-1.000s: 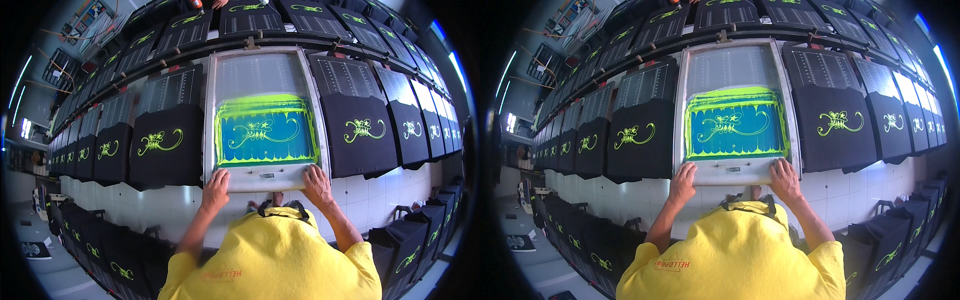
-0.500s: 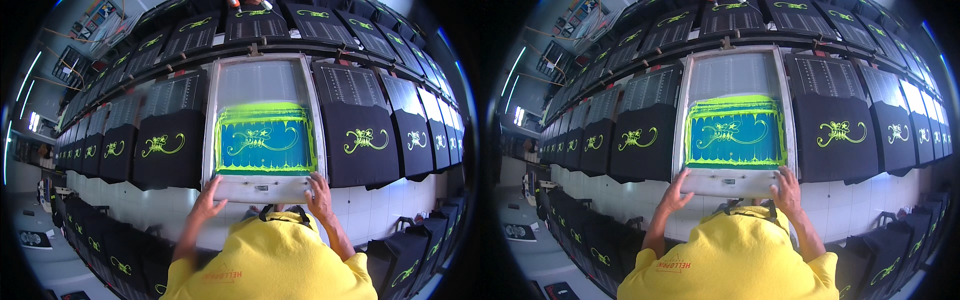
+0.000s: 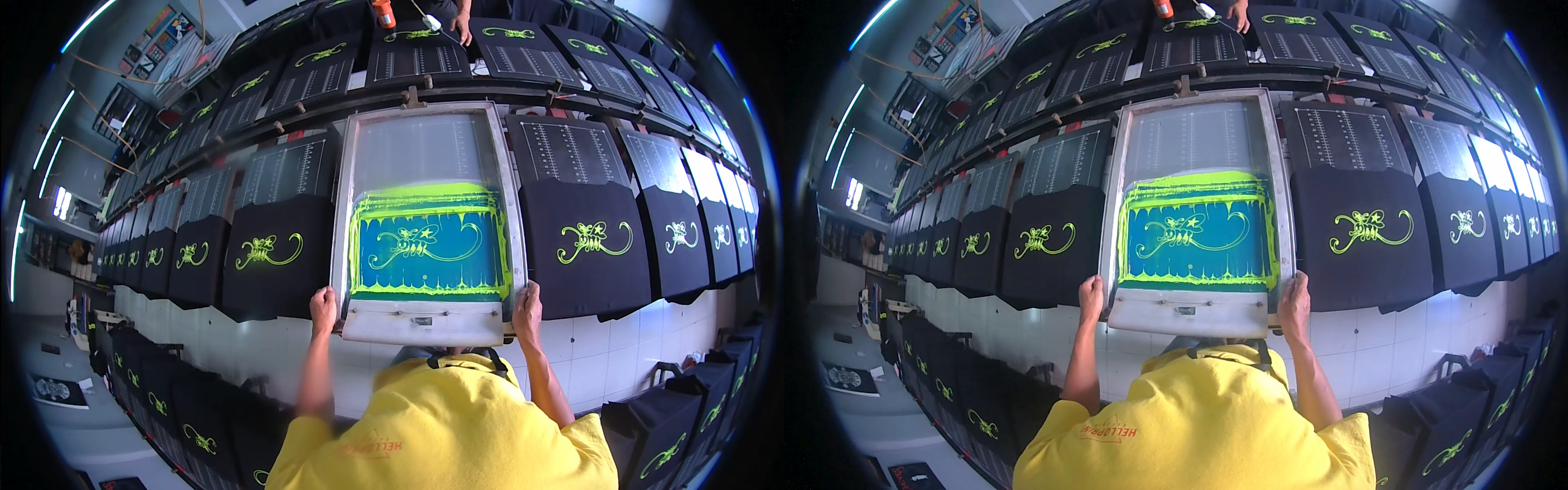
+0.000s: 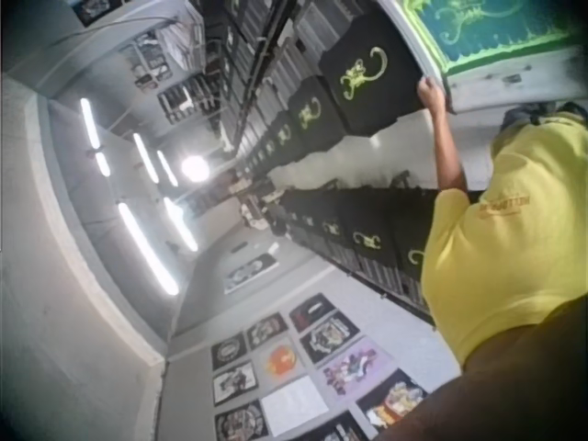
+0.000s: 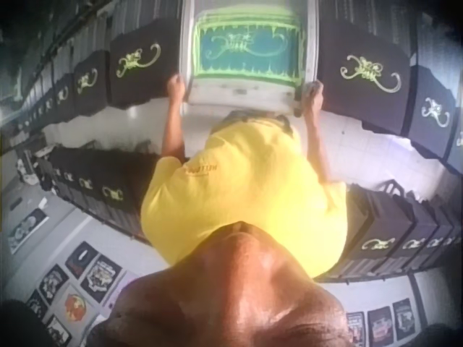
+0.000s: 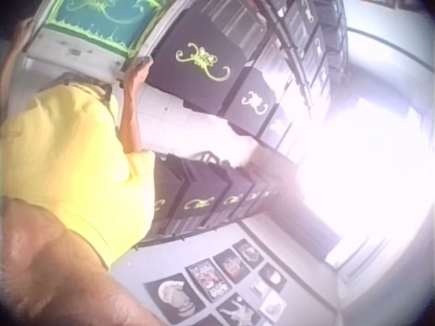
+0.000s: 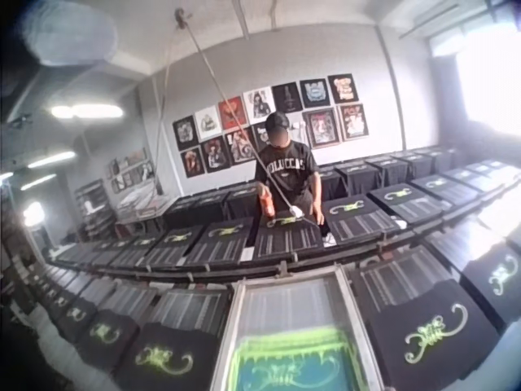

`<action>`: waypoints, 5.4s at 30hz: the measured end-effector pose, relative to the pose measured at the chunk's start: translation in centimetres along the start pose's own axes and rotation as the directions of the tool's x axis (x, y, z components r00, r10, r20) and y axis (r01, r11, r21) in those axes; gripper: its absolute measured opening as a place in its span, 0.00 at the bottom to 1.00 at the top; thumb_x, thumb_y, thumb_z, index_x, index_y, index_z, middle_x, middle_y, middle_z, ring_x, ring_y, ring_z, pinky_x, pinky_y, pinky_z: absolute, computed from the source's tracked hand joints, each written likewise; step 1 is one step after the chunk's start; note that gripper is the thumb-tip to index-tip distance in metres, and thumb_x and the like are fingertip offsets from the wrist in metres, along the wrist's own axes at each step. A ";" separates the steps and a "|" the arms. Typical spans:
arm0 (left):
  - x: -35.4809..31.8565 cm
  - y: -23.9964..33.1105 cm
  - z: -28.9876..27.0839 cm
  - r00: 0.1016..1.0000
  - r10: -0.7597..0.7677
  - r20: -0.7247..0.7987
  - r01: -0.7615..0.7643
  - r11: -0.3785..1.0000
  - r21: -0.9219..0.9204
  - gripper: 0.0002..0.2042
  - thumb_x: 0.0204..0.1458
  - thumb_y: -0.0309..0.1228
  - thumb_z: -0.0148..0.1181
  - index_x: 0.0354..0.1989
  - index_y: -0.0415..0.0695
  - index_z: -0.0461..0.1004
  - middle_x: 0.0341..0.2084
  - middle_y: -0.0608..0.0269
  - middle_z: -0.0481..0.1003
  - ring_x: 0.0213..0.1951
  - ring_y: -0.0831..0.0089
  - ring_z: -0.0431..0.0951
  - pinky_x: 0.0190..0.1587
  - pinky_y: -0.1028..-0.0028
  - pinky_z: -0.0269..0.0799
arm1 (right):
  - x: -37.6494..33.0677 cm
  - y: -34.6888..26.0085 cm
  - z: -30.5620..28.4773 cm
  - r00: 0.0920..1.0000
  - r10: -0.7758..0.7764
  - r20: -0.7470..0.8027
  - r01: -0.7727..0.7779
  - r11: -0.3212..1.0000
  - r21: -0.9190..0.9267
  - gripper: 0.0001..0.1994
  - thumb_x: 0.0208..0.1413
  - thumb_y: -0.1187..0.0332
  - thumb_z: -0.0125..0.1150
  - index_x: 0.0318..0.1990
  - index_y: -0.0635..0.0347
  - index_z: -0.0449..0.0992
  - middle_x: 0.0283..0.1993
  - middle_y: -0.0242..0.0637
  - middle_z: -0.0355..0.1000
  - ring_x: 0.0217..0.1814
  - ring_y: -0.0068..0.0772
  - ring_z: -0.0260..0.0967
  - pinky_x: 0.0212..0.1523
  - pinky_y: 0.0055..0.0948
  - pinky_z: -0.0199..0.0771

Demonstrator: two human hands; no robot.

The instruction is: The person performs screen printing by applying ink to a screen and using a squeegee to transfer the design onto black fabric items on a series of pallets.

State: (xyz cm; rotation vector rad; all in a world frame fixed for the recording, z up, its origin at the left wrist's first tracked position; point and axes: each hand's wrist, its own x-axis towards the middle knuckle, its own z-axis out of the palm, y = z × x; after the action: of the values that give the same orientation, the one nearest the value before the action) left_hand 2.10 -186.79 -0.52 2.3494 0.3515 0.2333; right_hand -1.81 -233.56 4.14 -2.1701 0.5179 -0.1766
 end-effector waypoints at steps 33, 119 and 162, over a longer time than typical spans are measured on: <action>-3.3 6.7 -0.4 0.917 -0.333 0.219 0.377 0.548 -0.746 0.11 0.52 0.35 0.56 0.32 0.38 0.78 0.28 0.62 0.77 0.31 0.74 0.76 0.36 0.75 0.69 | 2.4 1.9 -5.9 0.990 -0.038 -0.138 0.052 0.993 0.105 0.14 0.56 0.72 0.50 0.47 0.65 0.76 0.32 0.44 0.75 0.32 0.31 0.71 0.38 0.29 0.71; -18.8 38.7 21.8 0.972 0.231 -0.052 -0.218 0.959 0.183 0.14 0.54 0.35 0.56 0.43 0.38 0.74 0.42 0.51 0.76 0.40 0.48 0.78 0.42 0.59 0.75 | 16.6 22.3 -36.8 0.888 -0.429 -0.167 0.408 0.902 -0.143 0.15 0.57 0.77 0.50 0.52 0.65 0.72 0.54 0.45 0.71 0.55 0.45 0.70 0.57 0.37 0.68; -17.7 40.0 26.2 0.644 0.698 0.315 -0.762 0.621 0.182 0.14 0.40 0.19 0.54 0.38 0.35 0.76 0.40 0.51 0.78 0.45 0.57 0.78 0.49 0.66 0.75 | 15.5 16.2 -35.1 0.658 -0.575 0.487 0.752 0.460 -0.472 0.24 0.29 0.75 0.68 0.40 0.63 0.68 0.42 0.43 0.69 0.48 0.45 0.69 0.47 0.41 0.72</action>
State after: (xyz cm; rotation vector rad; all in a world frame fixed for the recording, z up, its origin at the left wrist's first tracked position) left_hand -0.26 -237.05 7.58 2.6694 -0.7872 0.3209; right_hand -3.44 -274.50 11.78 -2.9349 -0.5992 -0.1420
